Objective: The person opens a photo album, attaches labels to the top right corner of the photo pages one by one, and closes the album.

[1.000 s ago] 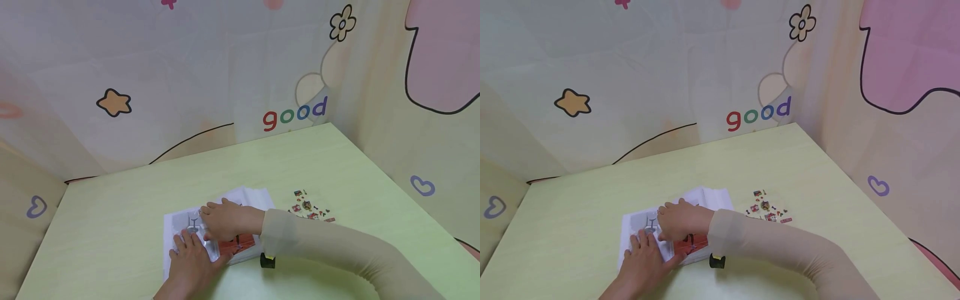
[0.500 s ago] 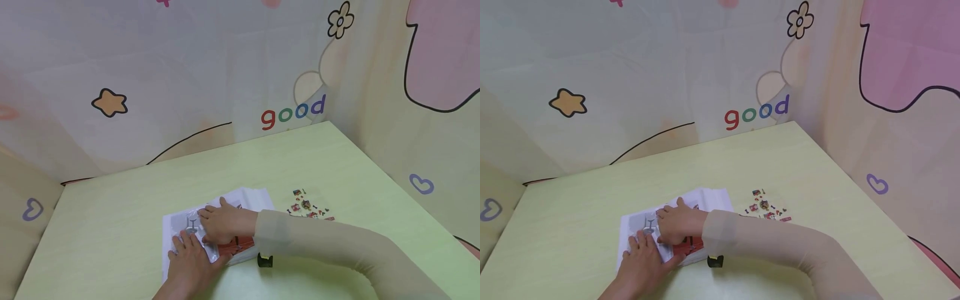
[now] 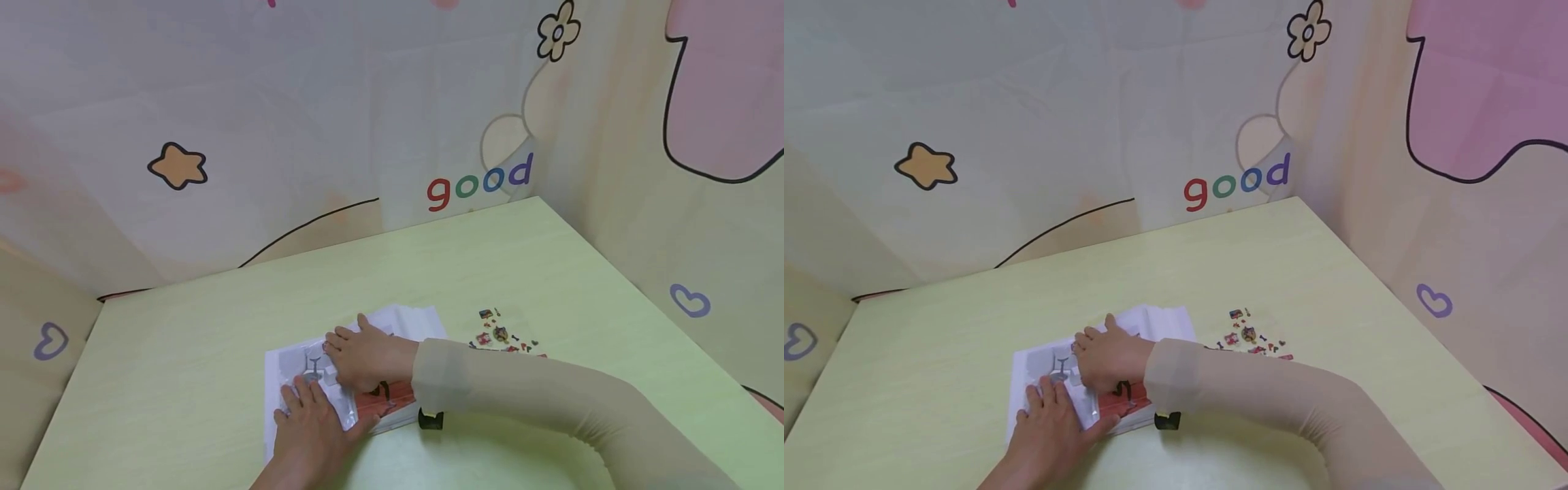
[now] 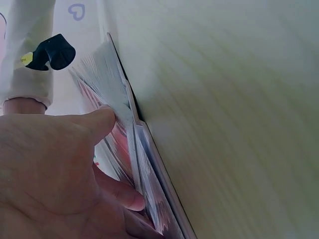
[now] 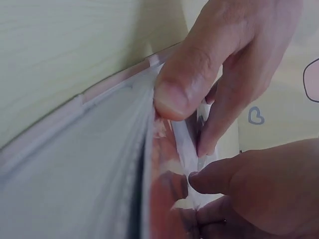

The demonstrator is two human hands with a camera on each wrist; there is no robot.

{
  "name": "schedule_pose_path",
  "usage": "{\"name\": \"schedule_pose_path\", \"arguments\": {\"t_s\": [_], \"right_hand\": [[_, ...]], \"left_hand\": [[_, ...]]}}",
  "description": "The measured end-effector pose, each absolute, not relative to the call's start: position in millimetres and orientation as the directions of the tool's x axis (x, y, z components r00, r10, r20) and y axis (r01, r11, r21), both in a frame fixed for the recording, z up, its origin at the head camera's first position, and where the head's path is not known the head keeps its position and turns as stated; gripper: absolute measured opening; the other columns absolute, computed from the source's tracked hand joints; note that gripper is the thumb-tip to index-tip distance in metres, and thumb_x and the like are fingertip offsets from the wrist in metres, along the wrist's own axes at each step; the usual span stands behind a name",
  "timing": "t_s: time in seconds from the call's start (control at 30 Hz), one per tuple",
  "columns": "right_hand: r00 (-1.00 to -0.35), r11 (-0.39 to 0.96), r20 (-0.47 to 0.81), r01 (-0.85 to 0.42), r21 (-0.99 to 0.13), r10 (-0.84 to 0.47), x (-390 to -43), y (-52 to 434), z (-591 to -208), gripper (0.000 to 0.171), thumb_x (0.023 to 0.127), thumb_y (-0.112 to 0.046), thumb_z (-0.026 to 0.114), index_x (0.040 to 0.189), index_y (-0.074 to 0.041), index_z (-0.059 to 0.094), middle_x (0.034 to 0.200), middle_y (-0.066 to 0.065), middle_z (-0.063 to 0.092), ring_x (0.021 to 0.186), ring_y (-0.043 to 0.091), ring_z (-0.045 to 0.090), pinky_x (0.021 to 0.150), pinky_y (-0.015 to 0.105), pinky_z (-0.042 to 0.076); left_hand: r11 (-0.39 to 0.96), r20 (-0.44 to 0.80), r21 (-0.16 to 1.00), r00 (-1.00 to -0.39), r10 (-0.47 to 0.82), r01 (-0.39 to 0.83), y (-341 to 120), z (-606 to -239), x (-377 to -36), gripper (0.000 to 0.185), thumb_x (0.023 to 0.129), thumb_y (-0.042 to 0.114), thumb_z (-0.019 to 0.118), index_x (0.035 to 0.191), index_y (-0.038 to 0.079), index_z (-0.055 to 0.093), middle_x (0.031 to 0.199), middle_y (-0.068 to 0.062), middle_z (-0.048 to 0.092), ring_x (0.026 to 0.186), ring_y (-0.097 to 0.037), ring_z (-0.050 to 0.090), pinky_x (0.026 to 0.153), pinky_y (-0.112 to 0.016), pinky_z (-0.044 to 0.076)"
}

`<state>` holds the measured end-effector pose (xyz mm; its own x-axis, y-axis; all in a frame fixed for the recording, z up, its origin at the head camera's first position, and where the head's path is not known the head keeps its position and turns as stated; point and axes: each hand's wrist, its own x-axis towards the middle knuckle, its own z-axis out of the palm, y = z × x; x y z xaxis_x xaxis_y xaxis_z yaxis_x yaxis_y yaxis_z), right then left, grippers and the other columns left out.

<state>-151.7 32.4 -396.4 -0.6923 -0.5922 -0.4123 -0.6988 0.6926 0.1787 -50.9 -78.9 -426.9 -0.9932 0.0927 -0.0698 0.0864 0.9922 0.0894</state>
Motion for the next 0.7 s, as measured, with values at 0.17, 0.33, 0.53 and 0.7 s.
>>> {"name": "schedule_pose_path", "arguments": {"t_s": [0.17, 0.33, 0.53, 0.7], "right_hand": [[-0.718, 0.715, -0.396, -0.674, 0.187, -0.573, -160.6, 33.1, -404.0, 0.066, 0.108, -0.049, 0.043, 0.164, -0.016, 0.03, 0.17, 0.0, 0.023, 0.156, 0.017, 0.019, 0.124, 0.051, 0.018], [-0.72, 0.754, -0.407, -0.648, 0.106, -0.562, -165.1, 34.0, -405.2, 0.068, 0.108, -0.05, 0.045, 0.164, -0.015, 0.03, 0.171, 0.0, 0.022, 0.157, 0.016, 0.017, 0.125, 0.05, 0.016], [-0.707, 0.737, -0.34, -0.674, 0.058, -0.62, -164.5, 40.4, -403.7, 0.065, 0.109, -0.045, 0.043, 0.164, -0.011, 0.03, 0.17, 0.005, 0.022, 0.157, 0.019, 0.017, 0.124, 0.051, 0.019], [-0.706, 0.7, -0.294, -0.699, 0.145, -0.644, -148.3, 41.2, -396.0, 0.063, 0.11, -0.043, 0.041, 0.163, -0.01, 0.031, 0.17, 0.006, 0.024, 0.157, 0.022, 0.017, 0.123, 0.05, 0.024]], "left_hand": [[0.992, -0.058, 0.085, -0.993, 0.102, 0.097, -78.8, -429.1, -51.2, 0.121, 0.081, 0.081, 0.061, 0.135, -0.026, 0.045, 0.142, -0.047, 0.042, 0.133, -0.062, 0.039, 0.096, -0.071, 0.044], [0.991, -0.064, 0.087, -0.993, 0.103, 0.097, -78.8, -429.8, -51.8, 0.121, 0.081, 0.081, 0.062, 0.135, -0.027, 0.044, 0.142, -0.047, 0.041, 0.133, -0.063, 0.038, 0.096, -0.071, 0.044], [0.992, -0.06, 0.086, -0.993, 0.101, 0.096, -79.4, -430.1, -52.1, 0.12, 0.081, 0.08, 0.063, 0.134, -0.027, 0.046, 0.141, -0.048, 0.042, 0.132, -0.063, 0.039, 0.095, -0.071, 0.045], [0.991, -0.066, 0.094, -0.993, 0.101, 0.094, -79.1, -429.4, -52.3, 0.122, 0.081, 0.082, 0.061, 0.134, -0.027, 0.045, 0.141, -0.048, 0.041, 0.133, -0.063, 0.039, 0.096, -0.072, 0.044]]}}
